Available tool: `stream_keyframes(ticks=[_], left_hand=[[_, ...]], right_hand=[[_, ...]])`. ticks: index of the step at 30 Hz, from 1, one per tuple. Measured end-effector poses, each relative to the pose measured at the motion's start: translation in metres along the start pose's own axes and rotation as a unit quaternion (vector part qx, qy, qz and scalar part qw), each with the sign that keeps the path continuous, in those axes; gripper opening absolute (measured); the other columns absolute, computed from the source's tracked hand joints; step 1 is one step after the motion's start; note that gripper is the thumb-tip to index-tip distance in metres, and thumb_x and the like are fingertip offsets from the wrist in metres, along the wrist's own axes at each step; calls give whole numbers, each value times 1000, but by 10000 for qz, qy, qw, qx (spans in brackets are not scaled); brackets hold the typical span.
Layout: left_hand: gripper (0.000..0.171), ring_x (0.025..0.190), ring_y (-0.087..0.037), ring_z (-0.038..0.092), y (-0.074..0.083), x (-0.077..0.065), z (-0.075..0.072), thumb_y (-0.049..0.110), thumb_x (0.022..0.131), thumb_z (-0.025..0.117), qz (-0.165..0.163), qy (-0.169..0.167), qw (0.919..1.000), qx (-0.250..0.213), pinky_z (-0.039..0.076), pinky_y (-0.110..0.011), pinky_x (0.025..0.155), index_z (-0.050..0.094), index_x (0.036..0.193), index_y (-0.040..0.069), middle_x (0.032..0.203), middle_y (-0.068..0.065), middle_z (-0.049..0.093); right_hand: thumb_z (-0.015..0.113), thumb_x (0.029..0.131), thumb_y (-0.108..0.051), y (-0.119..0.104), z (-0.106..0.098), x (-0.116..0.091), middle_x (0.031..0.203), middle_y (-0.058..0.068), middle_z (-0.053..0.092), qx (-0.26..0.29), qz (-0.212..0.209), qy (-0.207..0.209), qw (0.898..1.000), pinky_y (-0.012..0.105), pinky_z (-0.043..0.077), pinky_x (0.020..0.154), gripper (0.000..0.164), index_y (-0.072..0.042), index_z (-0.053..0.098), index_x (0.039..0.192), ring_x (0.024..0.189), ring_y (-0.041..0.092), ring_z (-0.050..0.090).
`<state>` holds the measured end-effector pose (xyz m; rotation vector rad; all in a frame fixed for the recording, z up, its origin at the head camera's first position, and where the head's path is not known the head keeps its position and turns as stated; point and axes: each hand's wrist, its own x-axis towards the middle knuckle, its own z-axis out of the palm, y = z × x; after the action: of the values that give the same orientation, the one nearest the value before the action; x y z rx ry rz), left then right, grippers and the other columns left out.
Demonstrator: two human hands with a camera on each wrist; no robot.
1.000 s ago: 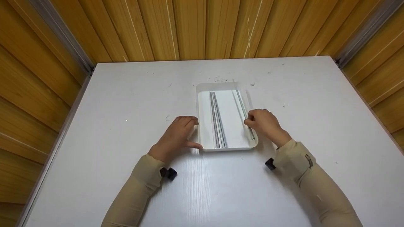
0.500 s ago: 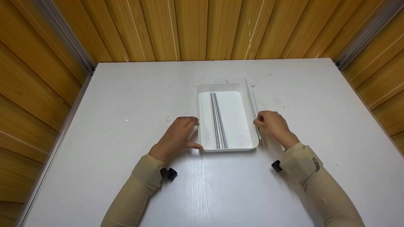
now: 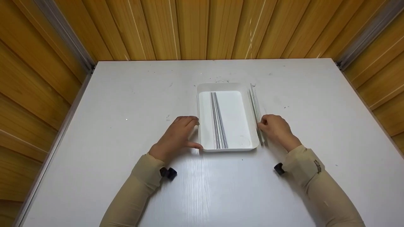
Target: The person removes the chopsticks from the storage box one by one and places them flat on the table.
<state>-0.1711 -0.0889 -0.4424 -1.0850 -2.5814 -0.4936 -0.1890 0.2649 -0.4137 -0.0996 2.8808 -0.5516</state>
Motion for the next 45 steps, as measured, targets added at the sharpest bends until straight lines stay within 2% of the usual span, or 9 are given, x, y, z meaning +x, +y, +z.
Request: stream_keyframes(ticks=[7,14,19,32,40,45], left_hand=[[79,117,-24,57,1,-1,-2,58,61,77,9,12,10000,16,43,-37,105,58,113,2,124,-10,60],[80,117,-25,57,1,1,-1,59,59,78,-115,-155,9997,-120,42,-36,106,58,113,3,125,-9,60],[80,118,-24,57,0,1,-1,60,60,77,-98,-159,9998,-105,41,-36,107,58,113,3,125,-9,60],[79,119,-25,56,-1,0,-2,60,63,76,-76,-151,9998,-111,42,-37,107,58,114,3,126,-9,60],[78,119,-25,56,0,0,-1,58,63,77,-85,-155,9997,-163,42,-37,107,58,114,2,126,-9,59],[77,120,-25,56,-1,0,-1,56,63,78,-83,-168,9997,-172,42,-36,107,57,114,2,126,-10,60]], right_hand=[[52,87,-22,4,7,3,70,4,56,-82,-4,5,10000,25,33,53,21,-6,59,75,64,18,47],[52,93,-23,4,10,5,73,6,57,-172,37,-330,9993,25,35,55,25,-3,61,81,66,18,48],[52,94,-22,4,9,6,72,5,56,-158,67,-423,9990,25,36,56,24,-4,60,81,66,18,49],[54,91,-21,3,10,6,69,4,55,-215,-57,-362,9991,25,35,55,21,-4,60,79,66,18,48],[53,93,-26,4,9,3,73,5,57,-331,-24,-438,9985,25,36,57,26,-4,61,83,67,18,49],[52,92,-27,4,3,0,73,5,58,-220,-5,-280,9994,25,36,56,26,-4,61,84,67,18,49]])
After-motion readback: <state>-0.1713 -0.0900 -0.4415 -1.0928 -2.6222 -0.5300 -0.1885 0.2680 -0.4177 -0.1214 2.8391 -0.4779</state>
